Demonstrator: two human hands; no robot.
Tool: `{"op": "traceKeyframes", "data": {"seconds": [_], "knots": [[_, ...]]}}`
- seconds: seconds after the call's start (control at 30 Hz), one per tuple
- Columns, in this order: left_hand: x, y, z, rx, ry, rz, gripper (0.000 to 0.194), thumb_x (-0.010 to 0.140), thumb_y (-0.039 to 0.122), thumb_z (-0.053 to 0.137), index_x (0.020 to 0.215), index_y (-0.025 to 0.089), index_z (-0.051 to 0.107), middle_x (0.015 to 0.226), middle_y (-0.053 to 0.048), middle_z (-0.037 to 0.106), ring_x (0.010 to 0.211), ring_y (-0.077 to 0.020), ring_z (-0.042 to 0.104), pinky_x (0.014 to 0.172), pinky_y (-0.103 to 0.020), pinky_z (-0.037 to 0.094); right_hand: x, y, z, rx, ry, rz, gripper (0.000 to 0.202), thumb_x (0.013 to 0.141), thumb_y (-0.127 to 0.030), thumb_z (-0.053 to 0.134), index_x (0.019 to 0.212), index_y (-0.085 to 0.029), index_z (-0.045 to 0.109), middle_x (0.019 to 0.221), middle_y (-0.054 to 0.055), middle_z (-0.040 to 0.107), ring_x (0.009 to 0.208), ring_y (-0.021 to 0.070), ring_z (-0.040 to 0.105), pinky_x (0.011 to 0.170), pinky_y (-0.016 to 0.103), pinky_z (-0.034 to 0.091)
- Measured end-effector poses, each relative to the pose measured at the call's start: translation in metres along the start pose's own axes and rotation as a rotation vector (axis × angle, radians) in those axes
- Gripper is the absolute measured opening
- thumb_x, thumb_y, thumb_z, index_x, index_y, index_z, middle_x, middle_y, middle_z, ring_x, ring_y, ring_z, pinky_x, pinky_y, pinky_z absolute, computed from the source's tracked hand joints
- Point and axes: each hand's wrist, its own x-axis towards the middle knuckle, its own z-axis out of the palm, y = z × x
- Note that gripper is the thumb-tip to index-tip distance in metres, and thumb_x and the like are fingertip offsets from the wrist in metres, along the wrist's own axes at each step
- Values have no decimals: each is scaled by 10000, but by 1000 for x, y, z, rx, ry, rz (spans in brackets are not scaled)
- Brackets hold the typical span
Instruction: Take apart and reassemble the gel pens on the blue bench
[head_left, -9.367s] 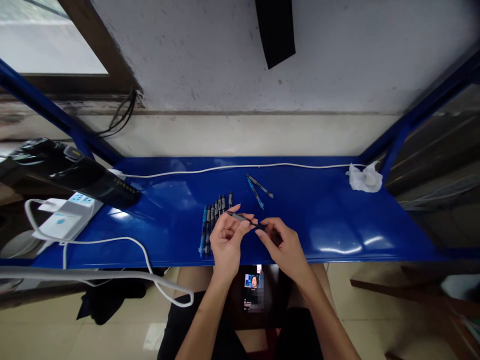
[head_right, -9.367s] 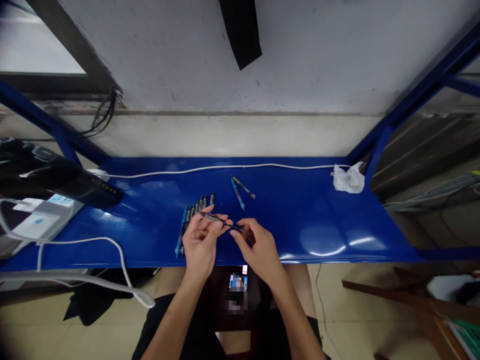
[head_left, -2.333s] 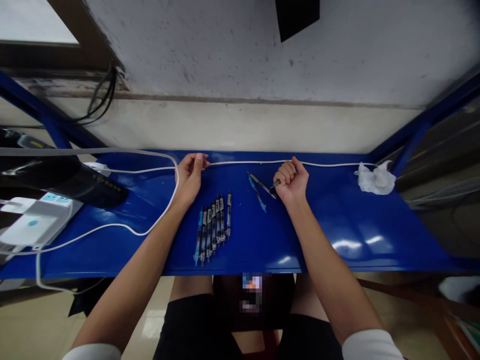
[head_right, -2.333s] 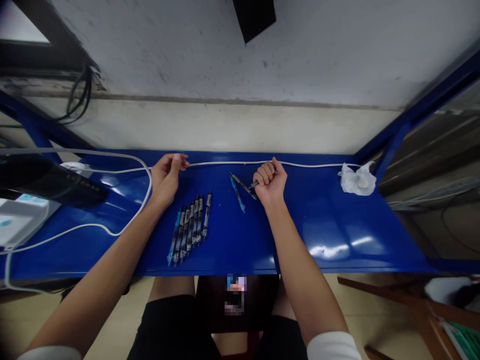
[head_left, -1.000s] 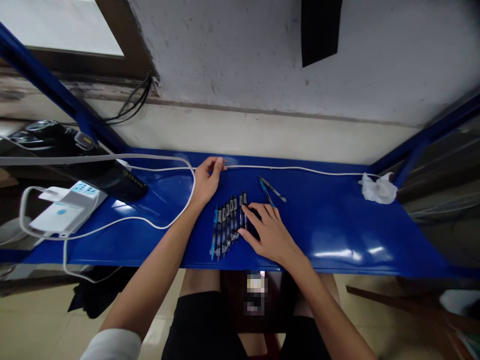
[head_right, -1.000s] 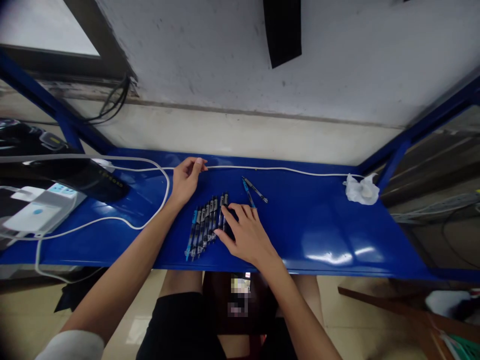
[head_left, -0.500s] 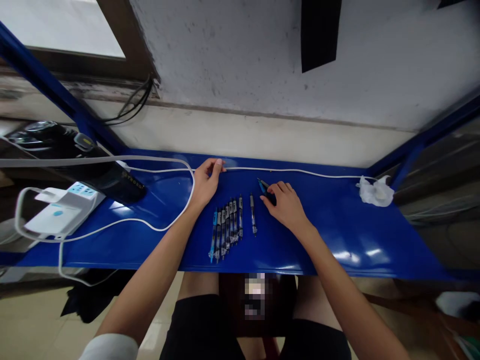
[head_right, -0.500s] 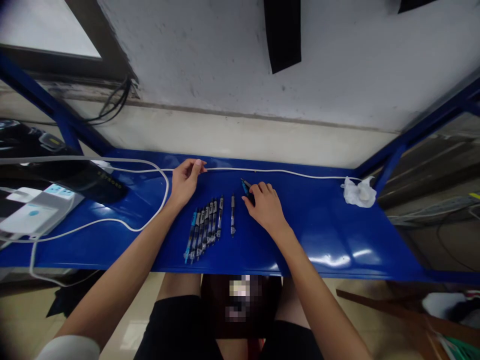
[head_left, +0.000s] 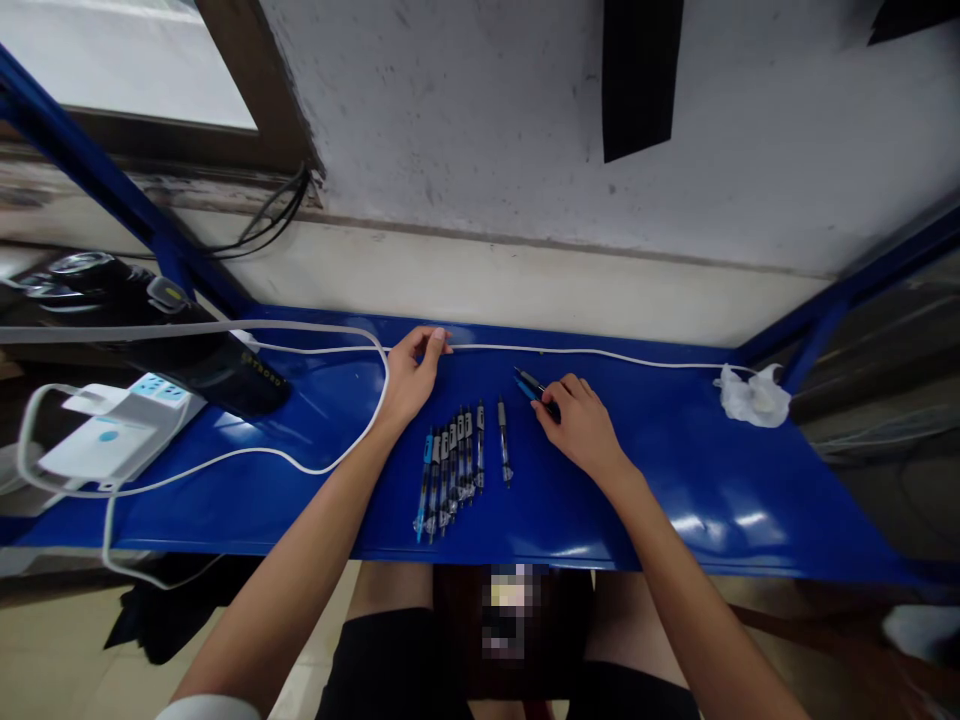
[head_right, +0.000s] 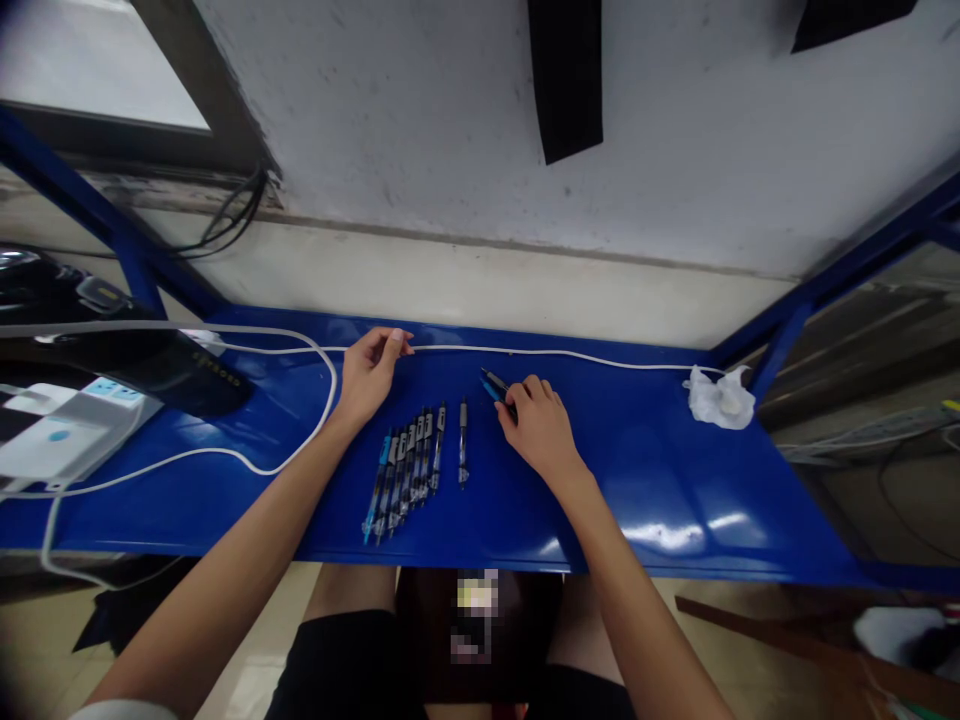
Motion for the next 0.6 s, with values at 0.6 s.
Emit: {"op": "traceKeyframes", "data": {"seconds": [0.6], "knots": [[0,3,-1,7,2,-1,409,1098,585,623,1055,218,798,923,-50,791,935,-228,745,949,-369,552,24,18,-11,131,-65,173,209,1155,-422,476,1206,-240,563,1093,128,790,864,304,742,660,335,380]]}}
